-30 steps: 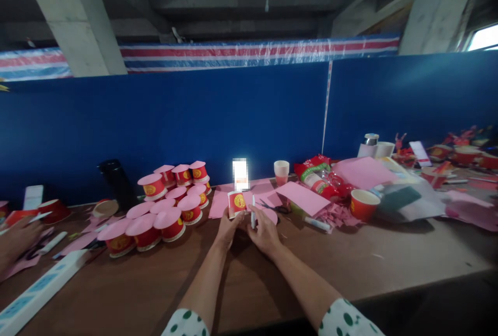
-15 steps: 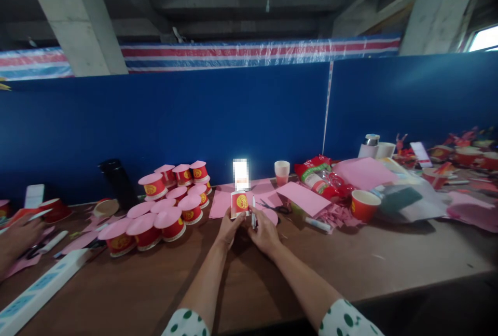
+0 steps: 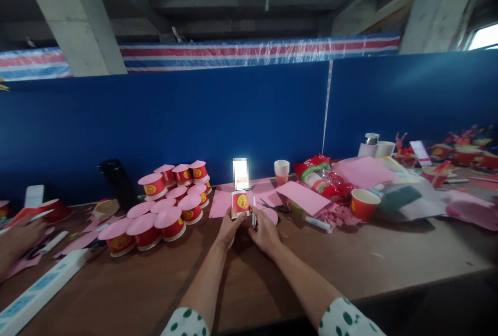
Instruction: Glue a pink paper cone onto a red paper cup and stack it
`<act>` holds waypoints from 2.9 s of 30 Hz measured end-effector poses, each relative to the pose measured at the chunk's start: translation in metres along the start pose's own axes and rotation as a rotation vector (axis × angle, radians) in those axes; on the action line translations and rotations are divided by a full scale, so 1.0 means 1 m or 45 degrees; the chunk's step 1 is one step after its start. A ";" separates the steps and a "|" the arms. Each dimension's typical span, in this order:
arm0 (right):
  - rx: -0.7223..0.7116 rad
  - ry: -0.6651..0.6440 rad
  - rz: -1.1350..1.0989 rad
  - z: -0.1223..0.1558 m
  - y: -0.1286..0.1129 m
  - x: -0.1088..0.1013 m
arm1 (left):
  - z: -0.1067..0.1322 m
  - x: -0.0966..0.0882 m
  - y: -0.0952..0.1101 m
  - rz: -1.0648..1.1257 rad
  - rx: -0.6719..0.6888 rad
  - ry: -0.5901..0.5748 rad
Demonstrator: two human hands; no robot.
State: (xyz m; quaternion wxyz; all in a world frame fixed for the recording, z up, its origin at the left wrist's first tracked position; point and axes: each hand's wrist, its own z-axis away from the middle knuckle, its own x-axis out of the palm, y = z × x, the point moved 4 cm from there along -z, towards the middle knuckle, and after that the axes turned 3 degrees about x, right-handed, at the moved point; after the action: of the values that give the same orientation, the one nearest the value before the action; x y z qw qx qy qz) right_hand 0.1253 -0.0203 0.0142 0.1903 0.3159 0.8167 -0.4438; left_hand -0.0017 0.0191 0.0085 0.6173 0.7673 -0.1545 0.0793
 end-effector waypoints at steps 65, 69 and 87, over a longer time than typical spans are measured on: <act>-0.153 0.375 -0.082 -0.001 -0.020 -0.037 | -0.004 -0.012 0.001 -0.272 0.057 0.279; -0.216 0.366 -0.087 0.002 -0.027 -0.039 | -0.004 -0.011 -0.003 -0.302 0.056 0.234; -0.146 0.366 -0.043 0.004 -0.029 -0.037 | -0.005 -0.009 -0.005 -0.401 0.107 0.141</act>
State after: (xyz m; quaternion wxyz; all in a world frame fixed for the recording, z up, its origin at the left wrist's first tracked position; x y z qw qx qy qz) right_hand 0.1329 -0.0484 0.0516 0.0817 0.3511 0.8647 -0.3497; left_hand -0.0079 0.0267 0.0022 0.5971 0.8016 0.0053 0.0302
